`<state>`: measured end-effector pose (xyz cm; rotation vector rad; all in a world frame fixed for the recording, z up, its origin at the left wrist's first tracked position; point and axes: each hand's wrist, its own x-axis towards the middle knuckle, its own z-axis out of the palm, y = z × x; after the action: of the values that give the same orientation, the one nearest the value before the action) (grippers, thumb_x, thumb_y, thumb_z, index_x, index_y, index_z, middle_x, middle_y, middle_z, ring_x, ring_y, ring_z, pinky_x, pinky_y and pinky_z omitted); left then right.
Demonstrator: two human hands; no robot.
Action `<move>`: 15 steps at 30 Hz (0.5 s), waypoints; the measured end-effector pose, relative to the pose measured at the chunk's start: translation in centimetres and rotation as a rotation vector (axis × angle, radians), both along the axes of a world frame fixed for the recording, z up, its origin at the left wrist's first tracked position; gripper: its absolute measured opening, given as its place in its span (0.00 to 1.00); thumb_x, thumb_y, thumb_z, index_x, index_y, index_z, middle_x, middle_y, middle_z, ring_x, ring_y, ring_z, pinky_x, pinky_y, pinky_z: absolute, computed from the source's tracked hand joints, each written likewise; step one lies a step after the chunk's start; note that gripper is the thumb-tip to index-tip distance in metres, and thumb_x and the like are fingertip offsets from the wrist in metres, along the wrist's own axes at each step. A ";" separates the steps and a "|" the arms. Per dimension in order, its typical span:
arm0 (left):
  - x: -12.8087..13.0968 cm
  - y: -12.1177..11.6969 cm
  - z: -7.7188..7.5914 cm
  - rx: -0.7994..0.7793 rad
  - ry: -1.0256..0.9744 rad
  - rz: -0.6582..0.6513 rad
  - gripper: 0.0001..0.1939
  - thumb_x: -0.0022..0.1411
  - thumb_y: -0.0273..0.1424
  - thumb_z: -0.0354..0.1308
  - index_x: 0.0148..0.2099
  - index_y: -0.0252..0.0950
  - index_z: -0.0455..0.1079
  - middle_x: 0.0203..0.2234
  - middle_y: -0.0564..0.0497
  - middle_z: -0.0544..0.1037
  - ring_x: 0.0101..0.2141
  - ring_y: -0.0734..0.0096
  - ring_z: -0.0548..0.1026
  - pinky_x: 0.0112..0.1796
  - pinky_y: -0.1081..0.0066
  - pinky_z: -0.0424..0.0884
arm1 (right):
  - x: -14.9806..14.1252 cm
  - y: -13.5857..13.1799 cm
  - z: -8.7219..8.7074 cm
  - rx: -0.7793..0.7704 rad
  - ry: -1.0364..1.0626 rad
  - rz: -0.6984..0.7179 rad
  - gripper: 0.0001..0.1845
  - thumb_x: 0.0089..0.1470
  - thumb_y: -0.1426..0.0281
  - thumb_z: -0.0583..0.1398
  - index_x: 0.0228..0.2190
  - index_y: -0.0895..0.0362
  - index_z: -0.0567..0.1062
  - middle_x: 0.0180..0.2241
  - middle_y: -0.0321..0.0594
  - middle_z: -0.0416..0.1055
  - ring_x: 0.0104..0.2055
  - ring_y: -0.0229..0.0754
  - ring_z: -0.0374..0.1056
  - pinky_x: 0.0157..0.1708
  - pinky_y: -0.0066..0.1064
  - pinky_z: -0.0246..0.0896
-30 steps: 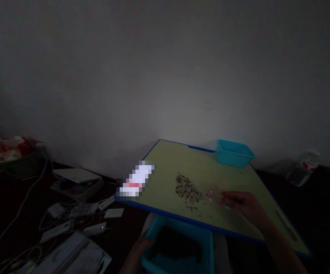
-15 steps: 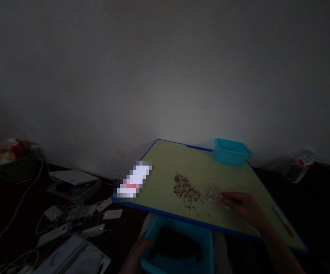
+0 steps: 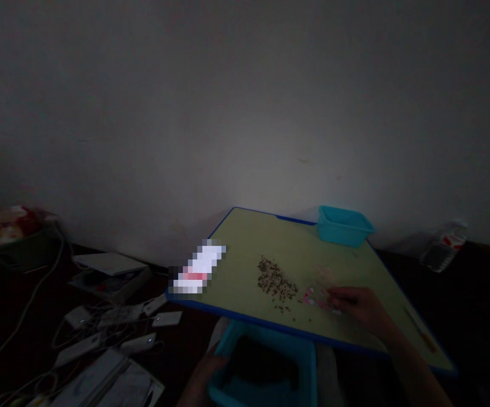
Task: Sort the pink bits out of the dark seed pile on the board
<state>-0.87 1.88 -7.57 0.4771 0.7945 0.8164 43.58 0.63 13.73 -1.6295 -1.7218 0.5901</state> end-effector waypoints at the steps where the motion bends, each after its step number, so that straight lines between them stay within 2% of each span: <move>1: 0.1 -0.1 0.2 -0.003 0.005 -0.003 0.17 0.33 0.34 0.84 0.31 0.43 0.88 0.28 0.49 0.92 0.37 0.35 0.89 0.45 0.47 0.81 | 0.0 0.0 0.0 -0.004 -0.001 0.004 0.17 0.56 0.56 0.67 0.42 0.49 0.92 0.46 0.46 0.88 0.47 0.64 0.86 0.50 0.52 0.81; 5: 0.4 -0.6 1.5 0.059 -0.039 0.035 0.15 0.41 0.39 0.81 0.34 0.42 0.89 0.32 0.47 0.93 0.37 0.37 0.89 0.38 0.53 0.81 | -0.2 0.1 0.0 -0.012 -0.003 0.025 0.18 0.56 0.56 0.67 0.42 0.50 0.92 0.46 0.47 0.88 0.47 0.65 0.86 0.50 0.52 0.81; 9: 0.4 -1.0 2.8 0.045 -0.006 -0.019 0.16 0.38 0.38 0.83 0.32 0.41 0.89 0.30 0.46 0.93 0.35 0.40 0.89 0.39 0.53 0.82 | -0.2 0.0 0.1 -0.016 -0.015 0.037 0.18 0.57 0.55 0.67 0.41 0.50 0.92 0.45 0.47 0.88 0.46 0.64 0.86 0.50 0.51 0.80; 12: 0.7 -1.4 3.6 0.027 0.010 0.015 0.19 0.39 0.41 0.82 0.36 0.41 0.89 0.28 0.45 0.93 0.36 0.37 0.89 0.40 0.51 0.82 | 0.0 0.0 0.1 -0.021 -0.021 0.046 0.19 0.58 0.53 0.67 0.42 0.50 0.92 0.46 0.47 0.88 0.46 0.64 0.86 0.49 0.50 0.81; 15: 1.1 -2.1 4.3 0.024 0.040 0.067 0.15 0.40 0.38 0.82 0.33 0.44 0.88 0.24 0.49 0.91 0.30 0.45 0.88 0.35 0.55 0.81 | -0.1 -0.2 0.0 -0.026 -0.029 0.048 0.19 0.58 0.53 0.67 0.42 0.49 0.92 0.46 0.46 0.88 0.46 0.63 0.86 0.50 0.50 0.80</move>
<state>0.21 -0.17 -3.24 0.4912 0.8424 0.8817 43.50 0.44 13.77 -1.6257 -1.7855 0.6167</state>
